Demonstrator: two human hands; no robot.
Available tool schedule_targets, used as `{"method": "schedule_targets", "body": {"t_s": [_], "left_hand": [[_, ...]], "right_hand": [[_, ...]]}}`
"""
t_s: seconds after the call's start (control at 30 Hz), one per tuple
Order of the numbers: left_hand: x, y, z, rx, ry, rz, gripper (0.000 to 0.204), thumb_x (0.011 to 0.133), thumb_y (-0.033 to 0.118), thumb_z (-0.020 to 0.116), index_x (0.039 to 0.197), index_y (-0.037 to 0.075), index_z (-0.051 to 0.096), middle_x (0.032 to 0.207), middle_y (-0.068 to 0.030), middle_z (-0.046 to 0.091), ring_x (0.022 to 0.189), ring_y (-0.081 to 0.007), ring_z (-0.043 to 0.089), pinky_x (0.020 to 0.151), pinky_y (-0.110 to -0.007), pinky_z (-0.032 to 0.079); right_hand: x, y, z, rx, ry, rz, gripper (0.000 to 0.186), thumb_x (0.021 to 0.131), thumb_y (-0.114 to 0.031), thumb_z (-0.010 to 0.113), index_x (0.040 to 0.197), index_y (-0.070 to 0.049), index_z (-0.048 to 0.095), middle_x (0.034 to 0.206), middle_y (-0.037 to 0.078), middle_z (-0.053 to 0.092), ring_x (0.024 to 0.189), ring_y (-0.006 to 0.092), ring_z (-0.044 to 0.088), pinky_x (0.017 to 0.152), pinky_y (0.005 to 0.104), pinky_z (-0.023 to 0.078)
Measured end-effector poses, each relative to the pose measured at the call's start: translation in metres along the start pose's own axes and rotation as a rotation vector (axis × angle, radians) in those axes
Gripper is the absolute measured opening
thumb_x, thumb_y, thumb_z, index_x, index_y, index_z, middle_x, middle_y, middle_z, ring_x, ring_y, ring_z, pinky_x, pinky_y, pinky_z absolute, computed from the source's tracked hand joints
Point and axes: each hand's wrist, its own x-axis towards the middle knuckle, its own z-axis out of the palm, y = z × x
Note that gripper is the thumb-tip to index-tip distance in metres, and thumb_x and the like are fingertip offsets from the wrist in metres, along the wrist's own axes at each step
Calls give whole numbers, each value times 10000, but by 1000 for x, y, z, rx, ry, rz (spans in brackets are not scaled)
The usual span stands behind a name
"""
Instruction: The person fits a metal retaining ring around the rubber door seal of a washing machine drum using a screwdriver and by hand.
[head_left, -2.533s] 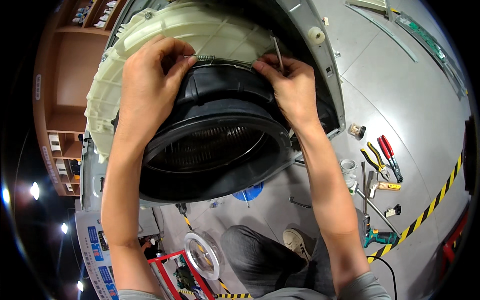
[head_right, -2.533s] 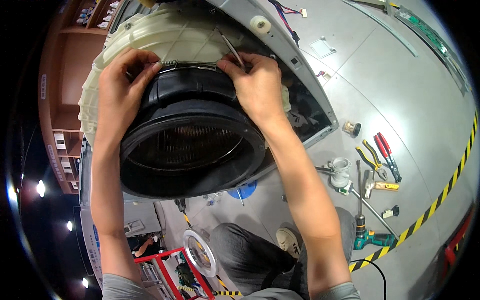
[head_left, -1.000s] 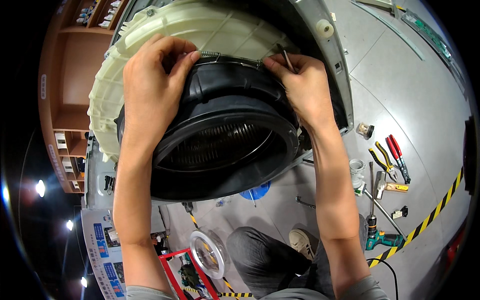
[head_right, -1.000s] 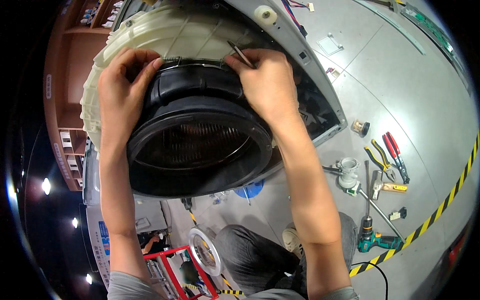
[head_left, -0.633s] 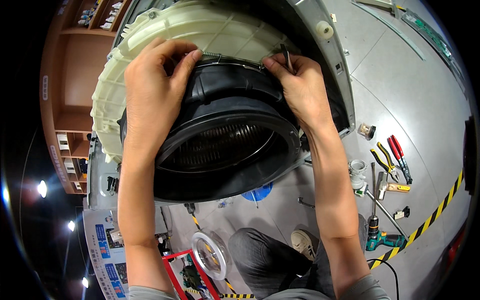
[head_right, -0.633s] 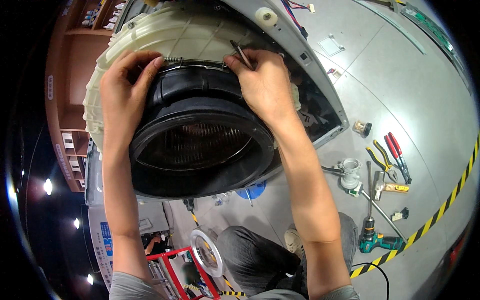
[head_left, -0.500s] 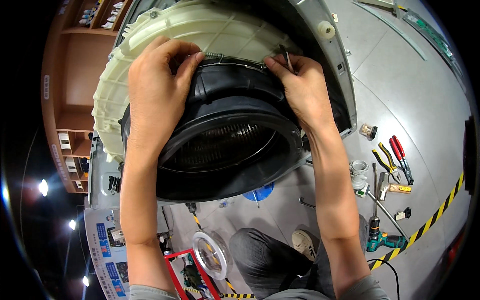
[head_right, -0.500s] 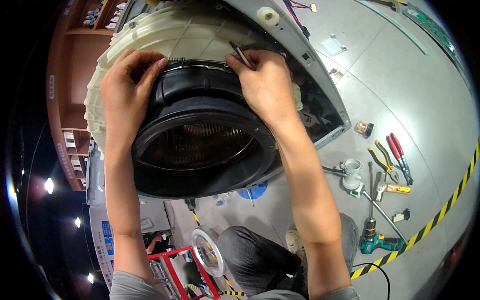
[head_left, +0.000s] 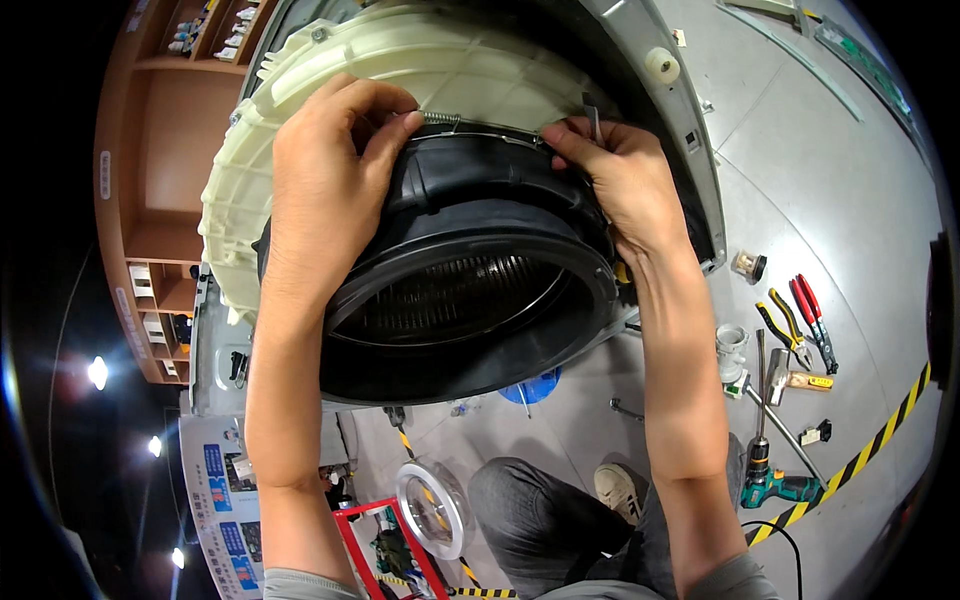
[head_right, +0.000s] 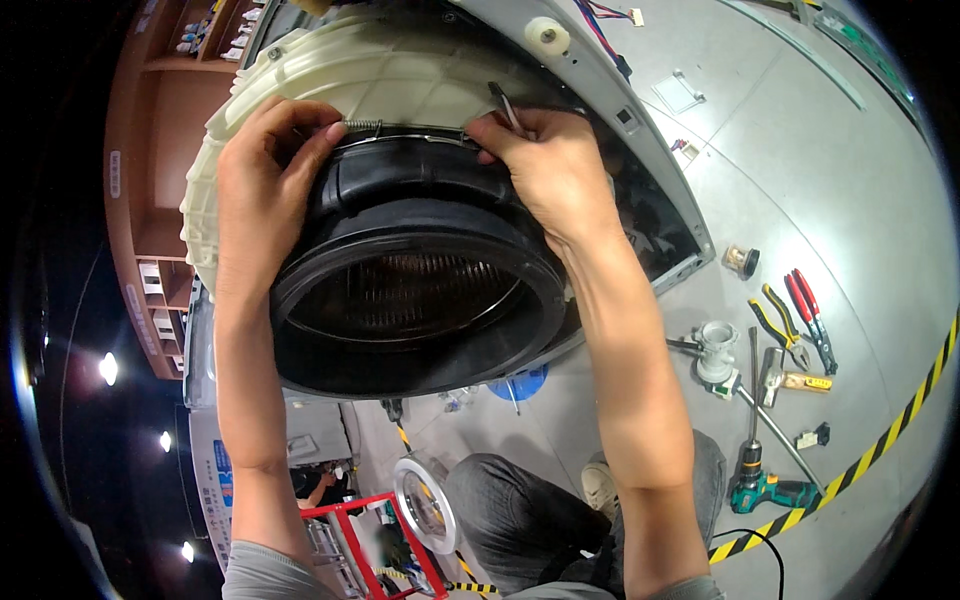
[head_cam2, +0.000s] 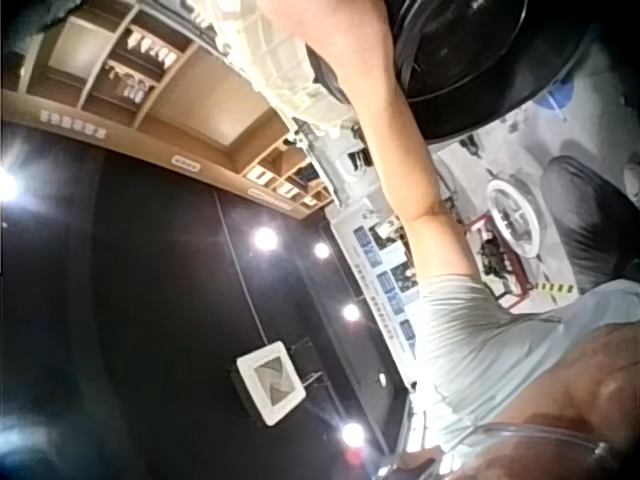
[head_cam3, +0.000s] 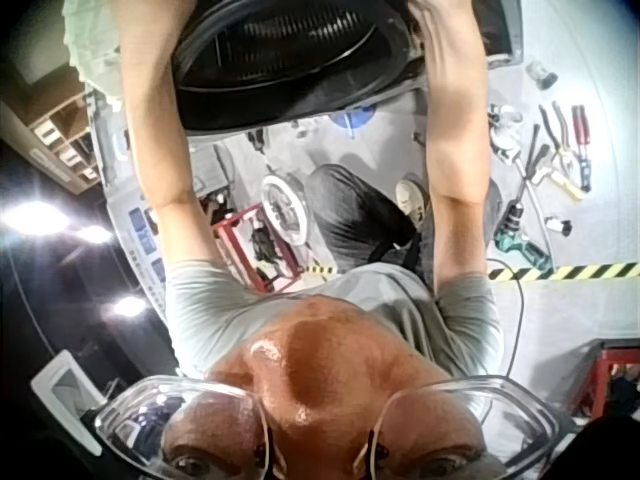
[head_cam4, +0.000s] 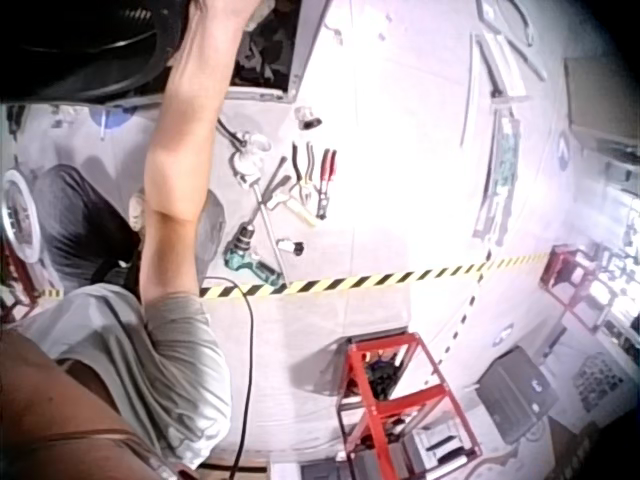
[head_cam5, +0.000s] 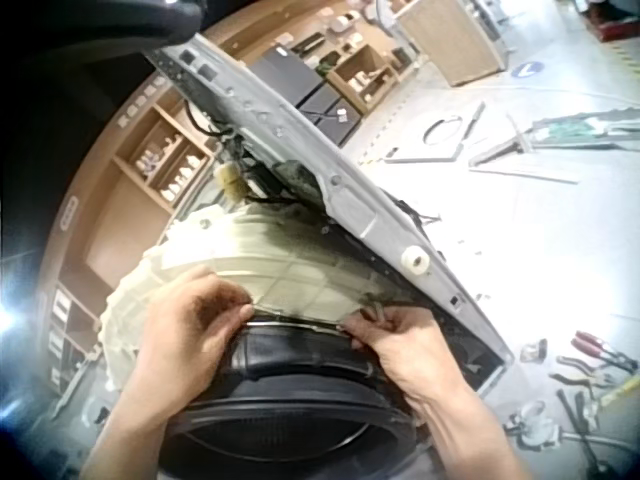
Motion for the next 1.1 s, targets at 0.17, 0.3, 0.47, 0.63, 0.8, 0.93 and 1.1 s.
{"method": "schedule_targets", "body": {"t_s": [0.17,0.3,0.47,0.63,0.8,0.93,1.1], "left_hand": [[0,0,-1,46,0,17,114,877,17,723,979,-20,688,862,-62,657,756,-126,612,716,-264,484],[2,0,0,87,27,95,108,867,15,723,963,-18,686,852,-70,653,722,-144,595,693,-274,478],[1,-2,1,129,34,139,102,866,26,720,954,-15,686,845,-81,650,702,-165,587,682,-287,476],[2,0,1,152,21,116,100,868,32,715,950,-17,687,849,-81,653,699,-162,582,681,-287,471],[2,-1,2,121,24,115,105,868,34,715,956,-19,692,851,-79,658,701,-160,582,685,-287,471],[2,1,3,105,26,96,71,857,30,701,909,-19,693,856,-125,661,769,-298,651,731,-363,512],[0,-4,1,94,39,113,97,871,35,708,952,-17,696,861,-95,664,744,-208,622,709,-309,492]], "right_hand": [[-2,-5,2,-69,-12,29,163,937,-149,711,950,14,721,768,21,647,688,75,555,653,203,420],[4,0,-3,-51,-1,43,148,929,-133,722,960,12,728,791,21,660,710,82,575,672,204,439],[2,-4,-9,-86,-59,-162,191,875,-75,754,1044,13,737,858,22,696,775,82,614,740,224,489],[3,2,-10,-364,-28,-342,210,831,-97,760,1023,-13,745,812,38,704,768,121,638,774,261,502],[7,13,-5,-314,-4,-358,197,854,-135,752,995,1,732,769,68,686,736,139,631,750,291,502],[9,17,-4,-277,26,-343,228,911,-206,715,969,14,717,793,125,704,732,198,646,764,325,505],[7,12,2,-388,32,-364,267,957,-241,659,980,21,704,821,171,712,782,277,682,783,359,505]]}}
